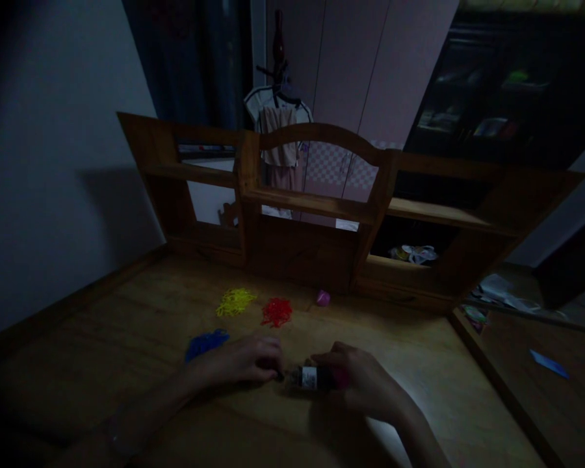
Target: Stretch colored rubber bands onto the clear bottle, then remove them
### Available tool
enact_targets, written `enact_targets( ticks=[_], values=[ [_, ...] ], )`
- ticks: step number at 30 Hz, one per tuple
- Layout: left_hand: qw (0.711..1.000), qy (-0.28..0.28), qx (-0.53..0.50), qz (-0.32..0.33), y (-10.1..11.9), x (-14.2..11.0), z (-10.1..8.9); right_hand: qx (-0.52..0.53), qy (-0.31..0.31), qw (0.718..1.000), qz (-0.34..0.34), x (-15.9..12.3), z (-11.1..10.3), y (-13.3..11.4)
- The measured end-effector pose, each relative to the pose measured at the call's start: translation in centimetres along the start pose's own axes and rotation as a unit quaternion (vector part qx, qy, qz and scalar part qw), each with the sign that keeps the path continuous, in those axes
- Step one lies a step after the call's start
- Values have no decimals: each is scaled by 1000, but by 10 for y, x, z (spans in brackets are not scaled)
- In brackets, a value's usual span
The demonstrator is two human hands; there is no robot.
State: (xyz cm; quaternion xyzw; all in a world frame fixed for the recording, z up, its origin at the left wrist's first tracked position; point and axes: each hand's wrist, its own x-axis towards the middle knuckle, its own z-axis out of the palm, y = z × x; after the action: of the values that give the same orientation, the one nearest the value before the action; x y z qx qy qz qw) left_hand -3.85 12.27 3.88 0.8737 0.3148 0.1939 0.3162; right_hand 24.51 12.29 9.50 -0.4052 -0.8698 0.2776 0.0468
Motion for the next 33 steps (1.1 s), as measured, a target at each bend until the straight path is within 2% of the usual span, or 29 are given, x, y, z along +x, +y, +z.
enact_targets(
  ticks=[4, 8, 12, 15, 18, 20, 24, 28, 30, 33],
  values=[
    [999, 24, -22, 13, -2, 1, 1, 8, 7, 1000, 3, -1, 7, -6],
    [995, 67, -69, -41, -10, 3, 3, 12, 38, 999, 13, 1, 14, -8],
    [964, 126, -201, -120, -15, 6, 7, 32, 85, 996, 10, 6, 23, -5],
    [945, 190, -230, -135, -11, 9, 7, 57, 112, 992, 7, 10, 30, -4],
    [937, 255, -200, -127, -5, 12, 4, 94, 125, 988, 4, 14, 33, -6],
    [936, 284, -182, -99, -3, 13, 0, 123, 128, 984, 3, 16, 34, -7],
    [943, 269, -193, -45, 2, 11, -10, 181, 128, 975, 16, 19, 33, -5],
    [933, 252, -251, -52, 8, 10, -13, 213, 129, 968, 19, 21, 35, -2],
    [929, 261, -258, -49, 9, 11, -12, 211, 126, 969, 13, 21, 36, -4],
    [935, 288, -209, -17, 10, 11, -9, 211, 122, 970, -2, 21, 38, -11]
  ],
)
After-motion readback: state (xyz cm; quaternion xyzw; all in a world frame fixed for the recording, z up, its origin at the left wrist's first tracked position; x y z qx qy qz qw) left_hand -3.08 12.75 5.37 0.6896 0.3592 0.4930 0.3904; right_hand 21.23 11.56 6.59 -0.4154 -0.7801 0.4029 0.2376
